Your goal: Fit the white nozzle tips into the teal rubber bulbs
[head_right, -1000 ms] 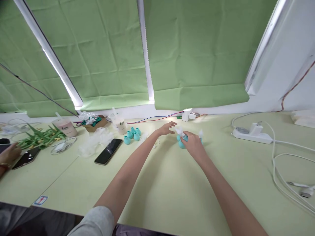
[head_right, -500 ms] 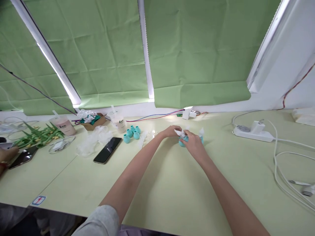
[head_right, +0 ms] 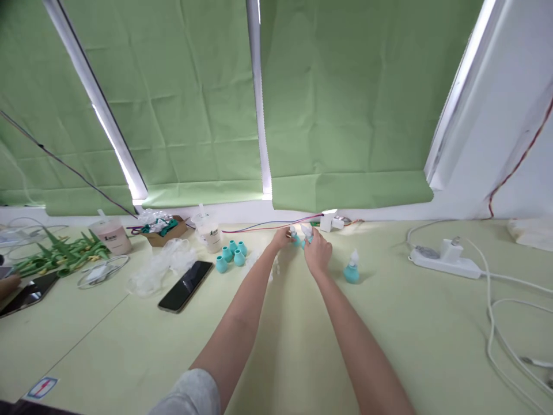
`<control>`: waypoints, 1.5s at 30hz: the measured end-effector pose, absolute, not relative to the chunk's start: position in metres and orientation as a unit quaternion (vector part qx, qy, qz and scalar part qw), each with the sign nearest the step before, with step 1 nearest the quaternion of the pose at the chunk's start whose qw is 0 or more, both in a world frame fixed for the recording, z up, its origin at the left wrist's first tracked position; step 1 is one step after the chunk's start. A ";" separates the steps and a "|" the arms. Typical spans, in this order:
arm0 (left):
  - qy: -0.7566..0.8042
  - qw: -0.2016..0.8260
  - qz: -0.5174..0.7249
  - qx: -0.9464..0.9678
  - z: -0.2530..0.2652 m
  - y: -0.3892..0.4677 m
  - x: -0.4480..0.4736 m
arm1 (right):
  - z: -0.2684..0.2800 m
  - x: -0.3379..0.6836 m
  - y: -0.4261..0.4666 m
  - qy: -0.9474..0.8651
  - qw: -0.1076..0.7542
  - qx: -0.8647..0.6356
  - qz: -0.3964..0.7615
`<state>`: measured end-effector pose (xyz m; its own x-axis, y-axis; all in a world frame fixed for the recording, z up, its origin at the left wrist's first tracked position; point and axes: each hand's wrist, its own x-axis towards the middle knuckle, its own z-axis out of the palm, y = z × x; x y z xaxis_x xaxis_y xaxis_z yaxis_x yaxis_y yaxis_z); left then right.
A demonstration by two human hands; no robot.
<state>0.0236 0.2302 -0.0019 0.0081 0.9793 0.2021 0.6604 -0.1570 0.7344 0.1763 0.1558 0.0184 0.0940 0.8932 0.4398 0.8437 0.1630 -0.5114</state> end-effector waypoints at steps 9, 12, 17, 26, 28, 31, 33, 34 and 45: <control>0.569 0.273 0.342 0.696 -0.017 0.241 0.021 | -0.022 0.157 0.182 -0.675 0.383 -0.612 0.152; 0.572 0.297 0.322 0.694 -0.019 0.246 0.019 | -0.023 0.159 0.185 -0.672 0.375 -0.611 0.186; 0.578 0.334 0.285 0.688 -0.017 0.249 0.017 | -0.021 0.160 0.186 -0.657 0.405 -0.607 0.190; 0.616 0.375 0.231 0.653 -0.003 0.239 0.007 | -0.022 0.165 0.175 -0.607 0.397 -0.674 0.138; 0.615 0.380 0.226 0.653 0.002 0.233 0.005 | -0.021 0.167 0.173 -0.608 0.382 -0.680 0.149; 0.610 0.380 0.229 0.657 0.010 0.224 0.005 | -0.019 0.169 0.170 -0.605 0.372 -0.687 0.154; 0.613 0.378 0.227 0.656 0.014 0.220 0.007 | -0.018 0.170 0.167 -0.595 0.369 -0.699 0.142; 0.615 0.377 0.225 0.656 0.015 0.218 0.008 | -0.018 0.170 0.166 -0.591 0.366 -0.705 0.140; 0.629 0.356 0.192 0.664 0.031 0.209 0.000 | -0.024 0.172 0.163 -0.585 0.387 -0.692 0.169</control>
<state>0.0002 0.2086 0.0313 0.1345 0.9721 -0.1922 0.6982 0.0447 0.7145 0.1718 0.1631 -0.0243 0.2571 0.9413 0.2186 0.6791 -0.0151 -0.7339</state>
